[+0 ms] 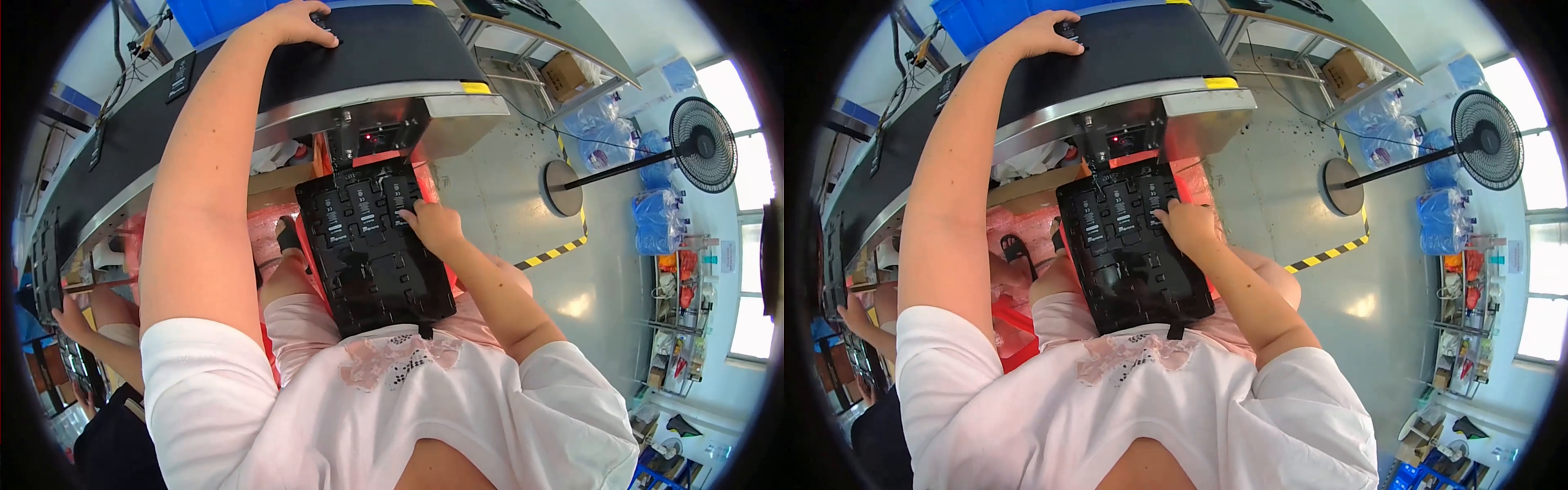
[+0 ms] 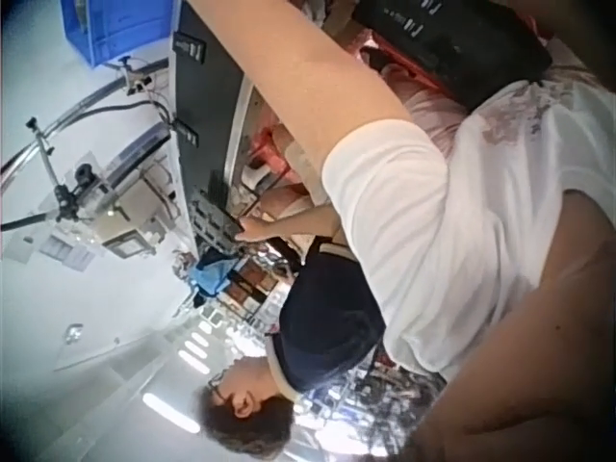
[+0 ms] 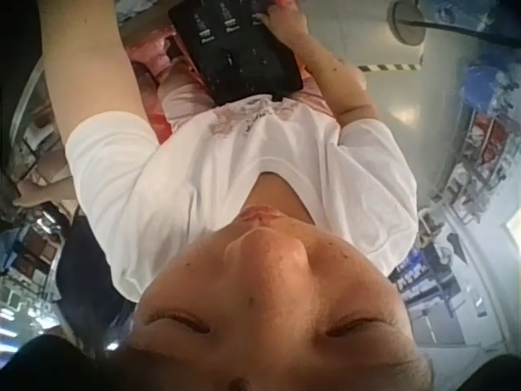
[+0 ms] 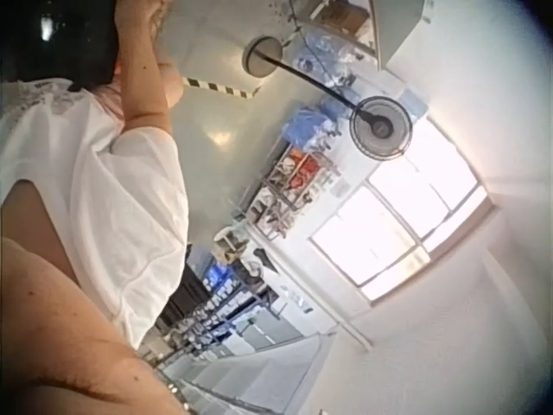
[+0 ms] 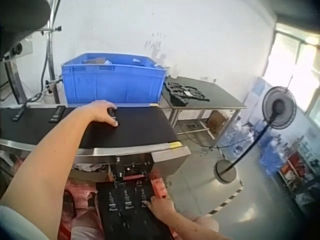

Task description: Assembling or inspecting electronic components at a workstation.

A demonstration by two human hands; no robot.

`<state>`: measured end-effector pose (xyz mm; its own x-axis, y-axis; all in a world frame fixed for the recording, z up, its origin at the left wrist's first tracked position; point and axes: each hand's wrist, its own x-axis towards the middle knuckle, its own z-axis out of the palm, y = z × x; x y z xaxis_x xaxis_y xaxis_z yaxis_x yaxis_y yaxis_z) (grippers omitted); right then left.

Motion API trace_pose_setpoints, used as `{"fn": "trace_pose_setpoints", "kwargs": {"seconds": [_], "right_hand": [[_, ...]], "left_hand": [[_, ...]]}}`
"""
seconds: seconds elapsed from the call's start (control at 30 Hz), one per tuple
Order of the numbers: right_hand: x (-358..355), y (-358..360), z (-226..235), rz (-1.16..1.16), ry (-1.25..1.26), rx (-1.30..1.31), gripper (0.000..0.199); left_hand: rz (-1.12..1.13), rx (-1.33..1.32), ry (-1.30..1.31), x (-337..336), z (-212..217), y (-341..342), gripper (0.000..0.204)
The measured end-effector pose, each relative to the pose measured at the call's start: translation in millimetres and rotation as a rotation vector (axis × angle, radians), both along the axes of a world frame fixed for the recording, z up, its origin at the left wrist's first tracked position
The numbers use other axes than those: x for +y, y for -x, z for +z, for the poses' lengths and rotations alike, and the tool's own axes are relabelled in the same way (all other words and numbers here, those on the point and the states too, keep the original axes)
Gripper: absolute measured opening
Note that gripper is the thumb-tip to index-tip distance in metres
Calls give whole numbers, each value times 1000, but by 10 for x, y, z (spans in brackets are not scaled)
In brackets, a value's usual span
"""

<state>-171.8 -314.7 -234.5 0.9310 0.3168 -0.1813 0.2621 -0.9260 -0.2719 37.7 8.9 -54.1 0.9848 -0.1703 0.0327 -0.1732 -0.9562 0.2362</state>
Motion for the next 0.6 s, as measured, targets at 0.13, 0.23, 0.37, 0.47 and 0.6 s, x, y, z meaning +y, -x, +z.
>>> {"fn": "trace_pose_setpoints", "kwargs": {"seconds": [0.13,0.23,0.37,0.47,0.6], "right_hand": [[-16,285,162,101,37,-162,35],[-103,365,-43,290,-44,-306,41],[-346,110,-213,570,180,-440,52],[-452,-54,-81,627,180,-366,51],[-270,30,26,661,188,-301,50]], "left_hand": [[112,54,-50,-577,522,744,97],[-108,-659,276,-627,30,1219,65],[-119,-417,443,-980,-200,2381,82],[-209,-212,270,-1097,-538,3101,82],[-117,63,255,-1160,-1196,3811,78]]}}
